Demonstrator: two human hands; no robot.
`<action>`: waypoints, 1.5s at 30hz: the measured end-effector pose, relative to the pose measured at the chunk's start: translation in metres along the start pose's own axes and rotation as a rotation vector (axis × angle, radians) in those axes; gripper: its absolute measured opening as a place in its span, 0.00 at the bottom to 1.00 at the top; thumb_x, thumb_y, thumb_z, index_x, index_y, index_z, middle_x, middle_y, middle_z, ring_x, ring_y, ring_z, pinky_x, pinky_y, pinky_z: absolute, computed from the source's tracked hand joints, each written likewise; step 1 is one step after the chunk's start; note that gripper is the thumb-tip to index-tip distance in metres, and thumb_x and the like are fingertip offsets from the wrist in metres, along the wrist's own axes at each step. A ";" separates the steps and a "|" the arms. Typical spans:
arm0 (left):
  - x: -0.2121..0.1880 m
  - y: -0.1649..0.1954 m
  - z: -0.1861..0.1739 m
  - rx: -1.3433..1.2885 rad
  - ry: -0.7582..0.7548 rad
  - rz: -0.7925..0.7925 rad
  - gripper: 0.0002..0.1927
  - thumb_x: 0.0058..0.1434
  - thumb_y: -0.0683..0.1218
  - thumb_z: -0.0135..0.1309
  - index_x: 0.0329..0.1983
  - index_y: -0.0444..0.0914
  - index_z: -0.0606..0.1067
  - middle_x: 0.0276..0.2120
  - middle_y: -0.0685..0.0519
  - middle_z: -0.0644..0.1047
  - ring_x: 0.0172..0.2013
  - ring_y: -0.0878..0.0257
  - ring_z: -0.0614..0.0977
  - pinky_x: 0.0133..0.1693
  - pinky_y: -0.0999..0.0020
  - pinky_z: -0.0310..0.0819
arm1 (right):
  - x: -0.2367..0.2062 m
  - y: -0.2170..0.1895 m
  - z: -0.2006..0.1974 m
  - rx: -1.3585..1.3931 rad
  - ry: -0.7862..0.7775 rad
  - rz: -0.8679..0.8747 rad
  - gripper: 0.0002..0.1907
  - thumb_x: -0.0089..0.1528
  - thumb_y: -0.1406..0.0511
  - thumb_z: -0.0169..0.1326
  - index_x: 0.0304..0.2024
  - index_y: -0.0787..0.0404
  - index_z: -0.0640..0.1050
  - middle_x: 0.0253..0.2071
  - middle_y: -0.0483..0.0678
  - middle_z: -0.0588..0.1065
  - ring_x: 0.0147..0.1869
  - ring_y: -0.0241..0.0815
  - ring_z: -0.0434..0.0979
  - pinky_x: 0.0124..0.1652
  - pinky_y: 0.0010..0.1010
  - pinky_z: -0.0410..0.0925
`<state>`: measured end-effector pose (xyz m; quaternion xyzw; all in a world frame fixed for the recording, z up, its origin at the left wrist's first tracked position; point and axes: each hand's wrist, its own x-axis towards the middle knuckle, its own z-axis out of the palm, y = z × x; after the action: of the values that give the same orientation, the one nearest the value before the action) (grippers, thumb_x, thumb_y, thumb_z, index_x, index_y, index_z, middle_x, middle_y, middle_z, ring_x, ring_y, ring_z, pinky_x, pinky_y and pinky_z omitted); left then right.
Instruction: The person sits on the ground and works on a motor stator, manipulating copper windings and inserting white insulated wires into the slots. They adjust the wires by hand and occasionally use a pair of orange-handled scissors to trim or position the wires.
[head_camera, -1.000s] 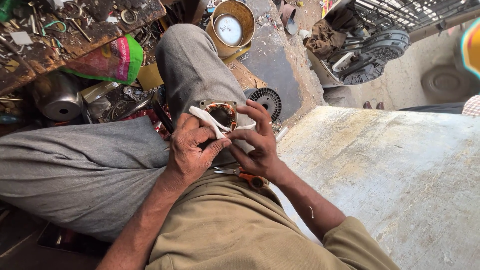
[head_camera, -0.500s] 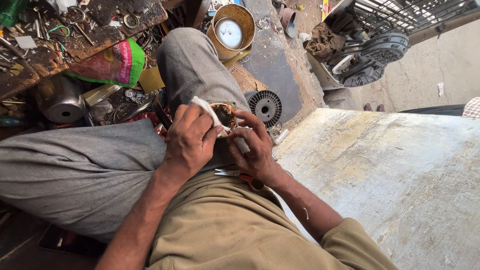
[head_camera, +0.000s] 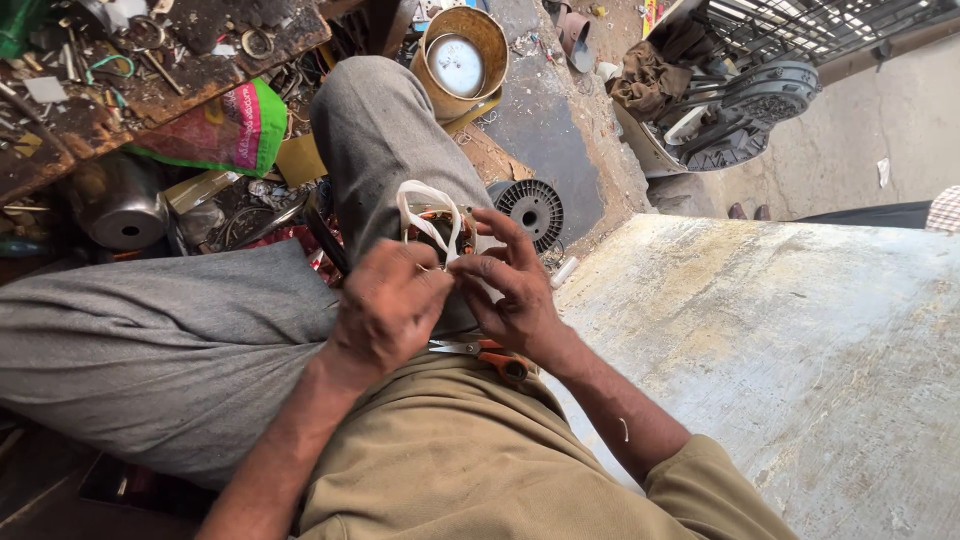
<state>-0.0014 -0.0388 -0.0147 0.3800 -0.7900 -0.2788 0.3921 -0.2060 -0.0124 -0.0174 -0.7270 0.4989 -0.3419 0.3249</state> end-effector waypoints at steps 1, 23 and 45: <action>-0.003 0.001 0.001 0.046 0.016 0.037 0.08 0.56 0.38 0.65 0.39 0.33 0.81 0.39 0.48 0.77 0.41 0.52 0.79 0.44 0.57 0.76 | 0.000 0.000 -0.001 0.004 0.006 -0.015 0.15 0.61 0.75 0.62 0.49 0.59 0.80 0.70 0.57 0.60 0.69 0.51 0.71 0.55 0.34 0.78; -0.008 -0.011 0.022 0.182 0.087 0.170 0.11 0.60 0.40 0.60 0.45 0.31 0.79 0.43 0.48 0.78 0.44 0.54 0.77 0.46 0.61 0.77 | -0.058 0.107 -0.115 -0.323 -1.085 0.508 0.17 0.58 0.59 0.64 0.44 0.62 0.81 0.40 0.54 0.82 0.41 0.44 0.83 0.42 0.35 0.75; -0.006 -0.002 0.008 0.247 -0.015 0.060 0.06 0.65 0.41 0.61 0.44 0.37 0.77 0.40 0.49 0.75 0.42 0.51 0.75 0.45 0.58 0.74 | -0.007 -0.009 -0.068 0.287 -0.300 -0.132 0.15 0.74 0.61 0.50 0.35 0.64 0.70 0.61 0.64 0.66 0.64 0.56 0.69 0.59 0.42 0.66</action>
<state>-0.0047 -0.0338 -0.0223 0.3995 -0.8323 -0.1701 0.3445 -0.2594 -0.0125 0.0261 -0.7473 0.3424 -0.3180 0.4725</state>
